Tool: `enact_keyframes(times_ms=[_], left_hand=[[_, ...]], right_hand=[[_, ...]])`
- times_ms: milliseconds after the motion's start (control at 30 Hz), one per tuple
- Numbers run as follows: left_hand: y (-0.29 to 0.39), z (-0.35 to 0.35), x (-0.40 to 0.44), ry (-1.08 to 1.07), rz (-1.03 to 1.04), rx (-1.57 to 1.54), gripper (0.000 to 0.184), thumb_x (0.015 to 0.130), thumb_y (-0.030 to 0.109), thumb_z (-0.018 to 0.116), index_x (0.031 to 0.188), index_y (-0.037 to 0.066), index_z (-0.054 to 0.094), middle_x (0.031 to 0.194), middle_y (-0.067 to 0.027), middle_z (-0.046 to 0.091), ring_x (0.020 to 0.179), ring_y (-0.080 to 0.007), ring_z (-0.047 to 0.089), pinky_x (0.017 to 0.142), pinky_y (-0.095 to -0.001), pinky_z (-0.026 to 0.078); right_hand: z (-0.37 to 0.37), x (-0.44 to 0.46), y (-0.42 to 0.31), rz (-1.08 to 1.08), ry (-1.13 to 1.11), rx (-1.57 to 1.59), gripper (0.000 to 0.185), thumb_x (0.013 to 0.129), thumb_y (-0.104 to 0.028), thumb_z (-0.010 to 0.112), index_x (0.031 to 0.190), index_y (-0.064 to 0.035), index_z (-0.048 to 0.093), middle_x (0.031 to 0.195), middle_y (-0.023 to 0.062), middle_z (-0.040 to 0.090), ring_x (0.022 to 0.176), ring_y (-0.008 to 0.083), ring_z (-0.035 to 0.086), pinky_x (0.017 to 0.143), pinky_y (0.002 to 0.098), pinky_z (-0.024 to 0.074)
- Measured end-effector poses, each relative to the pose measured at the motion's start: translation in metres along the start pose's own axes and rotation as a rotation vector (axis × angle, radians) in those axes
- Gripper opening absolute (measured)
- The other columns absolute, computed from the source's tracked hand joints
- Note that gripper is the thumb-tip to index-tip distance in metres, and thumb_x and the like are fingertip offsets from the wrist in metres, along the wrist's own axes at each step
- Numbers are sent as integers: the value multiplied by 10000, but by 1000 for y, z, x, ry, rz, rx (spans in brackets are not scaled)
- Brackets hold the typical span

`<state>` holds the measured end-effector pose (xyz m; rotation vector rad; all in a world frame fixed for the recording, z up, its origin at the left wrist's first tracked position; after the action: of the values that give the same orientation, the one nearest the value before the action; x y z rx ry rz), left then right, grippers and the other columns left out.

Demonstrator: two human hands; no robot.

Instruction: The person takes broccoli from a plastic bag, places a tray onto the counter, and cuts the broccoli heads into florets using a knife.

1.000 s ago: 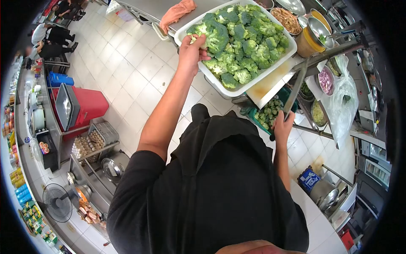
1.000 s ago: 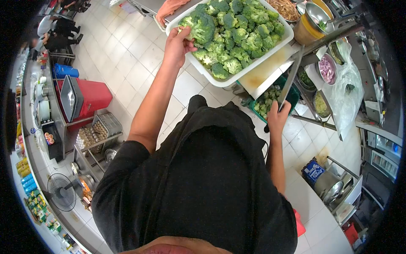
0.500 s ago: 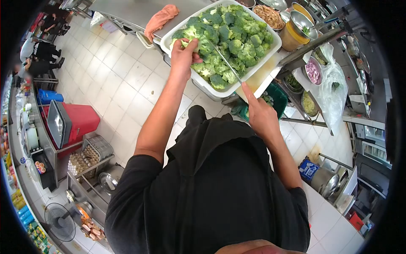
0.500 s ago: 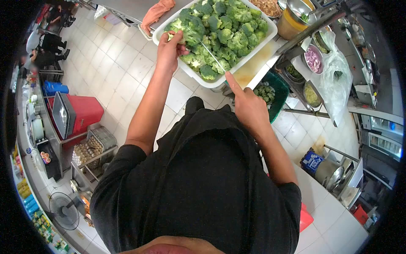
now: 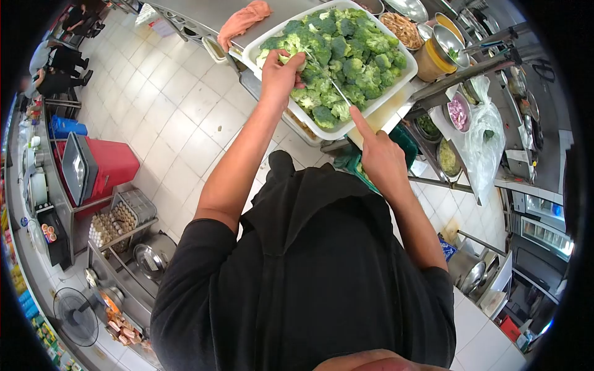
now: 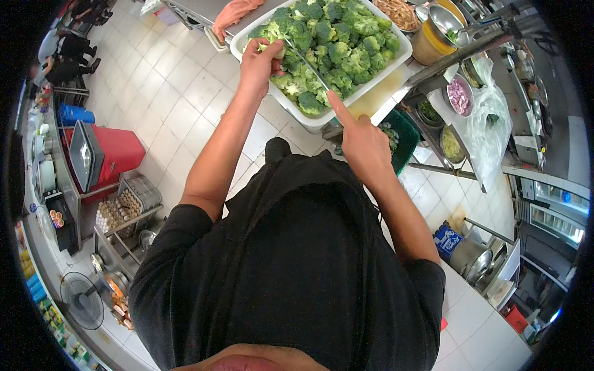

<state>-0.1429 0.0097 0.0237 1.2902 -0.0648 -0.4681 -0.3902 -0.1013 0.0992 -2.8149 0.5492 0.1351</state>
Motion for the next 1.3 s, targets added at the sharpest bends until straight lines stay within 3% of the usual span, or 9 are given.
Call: enact_keyframes(times_ms=[100, 200, 300, 433, 533, 700, 767, 1067, 1300], left_hand=[[-1, -2, 2, 10, 16, 22, 280, 944, 206, 772, 1063, 96, 544, 797, -41, 623, 566, -105, 550, 453, -293, 502], [3, -7, 8, -1, 53, 58, 292, 941, 204, 775, 1087, 85, 553, 786, -30, 607, 562, -99, 539, 451, -287, 494], [12, -7, 6, -6, 109, 156, 312, 939, 212, 778, 1118, 70, 565, 780, -20, 591, 560, -94, 528, 454, -280, 493], [14, -14, 9, 63, 241, 303, 339, 915, 234, 797, 1116, 55, 590, 721, -11, 580, 553, -100, 518, 479, -285, 452], [18, -16, 8, 88, 307, 381, 347, 897, 242, 808, 1103, 49, 605, 695, -15, 586, 571, -107, 512, 523, -291, 427], [25, -11, 5, 61, 393, 508, 345, 889, 237, 809, 1098, 49, 609, 692, -21, 589, 601, -110, 508, 560, -296, 428], [24, -8, 6, 34, 386, 523, 342, 887, 235, 811, 1092, 47, 611, 688, -23, 585, 605, -114, 506, 566, -301, 429], [20, -5, 9, 7, 346, 572, 353, 891, 277, 801, 1097, 52, 623, 676, -41, 579, 594, -132, 515, 564, -312, 430], [19, -12, 18, 47, 359, 627, 390, 877, 332, 788, 1094, 45, 637, 677, -58, 589, 603, -156, 539, 582, -334, 448]], right_hand=[[1, 9, -1, -9, -26, 21, 684, 1025, -103, 466, 1633, -372, 303, 908, 283, 658, 821, 484, 678, 760, 573, 531], [8, 15, 11, -33, -74, 376, 644, 1035, -110, 473, 1626, -331, 348, 958, 275, 699, 809, 404, 700, 765, 507, 549], [8, 3, 17, 12, -116, 685, 611, 1041, -116, 487, 1621, -282, 387, 898, 227, 707, 729, 285, 668, 758, 420, 548], [10, -19, 33, 176, -66, 793, 601, 1046, -110, 493, 1624, -244, 397, 708, 107, 581, 653, 171, 585, 728, 341, 530], [6, -27, 48, 247, -78, 778, 601, 1050, -112, 496, 1626, -250, 393, 701, 77, 554, 649, 145, 556, 721, 328, 526], [-9, -29, 28, -79, 183, 443, 613, 1030, -103, 501, 1607, -292, 411, 795, 224, 673, 745, 394, 685, 728, 491, 545], [-14, -24, 16, -51, 111, 292, 640, 1019, -100, 508, 1607, -327, 396, 838, 261, 674, 797, 459, 679, 731, 552, 533], [-8, -7, 13, -11, 36, 26, 734, 987, -71, 499, 1617, -410, 337, 859, 258, 642, 766, 451, 685, 719, 559, 544], [6, 18, 17, -81, 88, 177, 685, 1024, -88, 489, 1619, -400, 357, 805, 246, 616, 699, 425, 643, 688, 509, 533]])
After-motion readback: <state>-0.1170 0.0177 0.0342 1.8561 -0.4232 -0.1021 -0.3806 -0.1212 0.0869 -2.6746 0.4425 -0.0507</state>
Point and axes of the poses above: each hand's wrist, its own x-axis towards the middle knuckle, its own z-axis out of the palm, y = z × x, the point moved 8 cm from there along x, towards the middle knuckle
